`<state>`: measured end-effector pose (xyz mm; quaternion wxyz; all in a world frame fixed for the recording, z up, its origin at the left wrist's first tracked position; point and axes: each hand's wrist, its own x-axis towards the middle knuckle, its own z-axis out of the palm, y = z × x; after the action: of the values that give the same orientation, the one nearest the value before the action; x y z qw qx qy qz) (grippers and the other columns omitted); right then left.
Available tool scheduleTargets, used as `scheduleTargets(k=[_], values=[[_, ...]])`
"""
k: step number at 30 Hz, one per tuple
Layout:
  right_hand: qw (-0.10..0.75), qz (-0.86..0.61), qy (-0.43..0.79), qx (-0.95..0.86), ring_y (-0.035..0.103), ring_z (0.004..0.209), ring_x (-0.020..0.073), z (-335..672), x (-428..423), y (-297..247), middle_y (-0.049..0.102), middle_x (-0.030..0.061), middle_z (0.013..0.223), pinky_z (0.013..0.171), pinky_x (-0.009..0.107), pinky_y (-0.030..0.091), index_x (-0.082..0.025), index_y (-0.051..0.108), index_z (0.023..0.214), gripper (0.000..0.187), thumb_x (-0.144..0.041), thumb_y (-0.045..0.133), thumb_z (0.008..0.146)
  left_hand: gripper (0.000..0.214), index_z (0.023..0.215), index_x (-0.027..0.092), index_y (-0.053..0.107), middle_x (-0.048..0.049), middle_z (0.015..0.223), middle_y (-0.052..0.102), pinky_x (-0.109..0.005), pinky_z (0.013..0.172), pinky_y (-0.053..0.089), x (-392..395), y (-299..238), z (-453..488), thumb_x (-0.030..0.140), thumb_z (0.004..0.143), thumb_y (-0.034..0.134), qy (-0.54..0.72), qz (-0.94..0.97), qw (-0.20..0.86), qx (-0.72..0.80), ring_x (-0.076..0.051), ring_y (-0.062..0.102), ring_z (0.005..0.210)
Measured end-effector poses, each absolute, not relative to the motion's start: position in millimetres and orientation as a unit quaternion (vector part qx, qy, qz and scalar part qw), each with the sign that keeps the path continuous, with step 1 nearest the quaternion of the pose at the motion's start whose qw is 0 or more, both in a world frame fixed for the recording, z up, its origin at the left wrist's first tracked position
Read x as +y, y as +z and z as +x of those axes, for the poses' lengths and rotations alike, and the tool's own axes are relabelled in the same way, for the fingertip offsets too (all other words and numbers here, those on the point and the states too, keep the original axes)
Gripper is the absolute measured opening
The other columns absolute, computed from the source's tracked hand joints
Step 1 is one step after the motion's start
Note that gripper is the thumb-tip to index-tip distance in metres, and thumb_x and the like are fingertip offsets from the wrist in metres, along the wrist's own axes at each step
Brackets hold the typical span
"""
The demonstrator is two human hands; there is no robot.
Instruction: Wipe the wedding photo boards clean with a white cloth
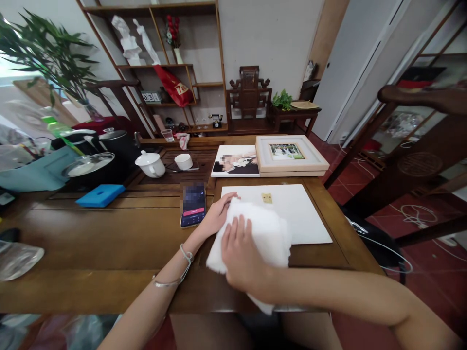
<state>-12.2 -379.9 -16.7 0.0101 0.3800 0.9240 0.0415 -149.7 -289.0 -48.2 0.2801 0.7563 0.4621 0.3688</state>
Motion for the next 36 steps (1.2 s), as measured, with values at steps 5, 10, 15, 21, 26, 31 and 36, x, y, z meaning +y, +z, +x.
scheduleTargets(k=[5, 10, 15, 21, 26, 31, 36], values=[[0.007, 0.235, -0.006, 0.972, 0.041, 0.128, 0.0509, 24, -399, -4, 0.04, 0.0401, 0.138, 0.105, 0.061, 0.031, 0.013, 0.045, 0.133, 0.086, -0.035, 0.071, 0.065, 0.036, 0.124, 0.018, 0.059, -0.0101, 0.13, 0.063, -0.043, 0.106, 0.045, -294, -45, -147, 0.022, 0.093, 0.041, 0.33, 0.788, 0.254, 0.453, -0.025, 0.057, 0.123], [0.004, 0.308, -0.078, 0.948, 0.05, 0.124, 0.0365, 80, -354, 17, 0.058, 0.0197, 0.132, 0.105, 0.052, 0.035, -0.012, 0.06, 0.125, 0.061, -0.028, 0.06, 0.067, 0.033, 0.119, 0.017, 0.064, -0.0107, 0.126, 0.066, -0.045, 0.107, 0.045, -298, -48, -141, 0.018, 0.092, 0.043, 0.303, 0.821, 0.159, 0.457, -0.024, 0.057, 0.123], [-0.065, 0.406, -0.115, 0.904, 0.053, 0.122, 0.0326, 96, -294, 18, 0.06, 0.013, 0.133, 0.101, 0.046, 0.039, -0.016, 0.06, 0.126, 0.057, -0.018, 0.051, 0.07, 0.032, 0.115, 0.014, 0.067, -0.0116, 0.127, 0.065, -0.044, 0.106, 0.045, -300, -49, -140, 0.018, 0.094, 0.043, 0.288, 0.827, 0.134, 0.463, -0.024, 0.059, 0.12], [-0.118, 0.417, -0.184, 0.882, 0.064, 0.093, 0.0294, 55, -228, 18, 0.07, 0.016, 0.107, 0.08, 0.037, 0.046, -0.012, 0.067, 0.096, 0.03, -0.022, 0.041, 0.084, 0.032, 0.114, 0.016, 0.068, -0.0107, 0.128, 0.064, -0.044, 0.108, 0.043, -300, -49, -140, 0.018, 0.095, 0.043, 0.284, 0.826, 0.146, 0.465, -0.025, 0.058, 0.121], [-0.095, 0.31, -0.223, 0.919, 0.063, 0.093, 0.0243, 10, -205, 17, 0.071, 0.008, 0.111, 0.082, 0.032, 0.046, -0.016, 0.068, 0.095, 0.023, -0.022, 0.05, 0.083, 0.031, 0.111, 0.016, 0.07, -0.0106, 0.112, 0.07, -0.042, 0.096, 0.05, -299, -46, -140, 0.02, 0.095, 0.043, 0.284, 0.83, 0.146, 0.458, -0.026, 0.063, 0.108], [-0.099, 0.276, -0.219, 0.931, 0.06, 0.104, 0.028, 29, -211, 15, 0.067, 0.0082, 0.121, 0.091, 0.039, 0.044, -0.017, 0.068, 0.107, 0.032, -0.016, 0.049, 0.081, 0.028, 0.109, 0.017, 0.069, -0.0098, 0.113, 0.07, -0.041, 0.096, 0.051, -299, -48, -141, 0.018, 0.095, 0.044, 0.294, 0.829, 0.144, 0.454, -0.025, 0.064, 0.107], [-0.114, 0.291, -0.18, 0.933, 0.053, 0.122, 0.031, 110, -211, 8, 0.057, 0.0055, 0.138, 0.104, 0.046, 0.039, -0.021, 0.058, 0.129, 0.051, -0.014, 0.047, 0.08, 0.026, 0.111, 0.013, 0.067, -0.0126, 0.123, 0.067, -0.045, 0.105, 0.045, -298, -53, -140, 0.015, 0.094, 0.047, 0.306, 0.829, 0.131, 0.45, -0.025, 0.061, 0.117]])
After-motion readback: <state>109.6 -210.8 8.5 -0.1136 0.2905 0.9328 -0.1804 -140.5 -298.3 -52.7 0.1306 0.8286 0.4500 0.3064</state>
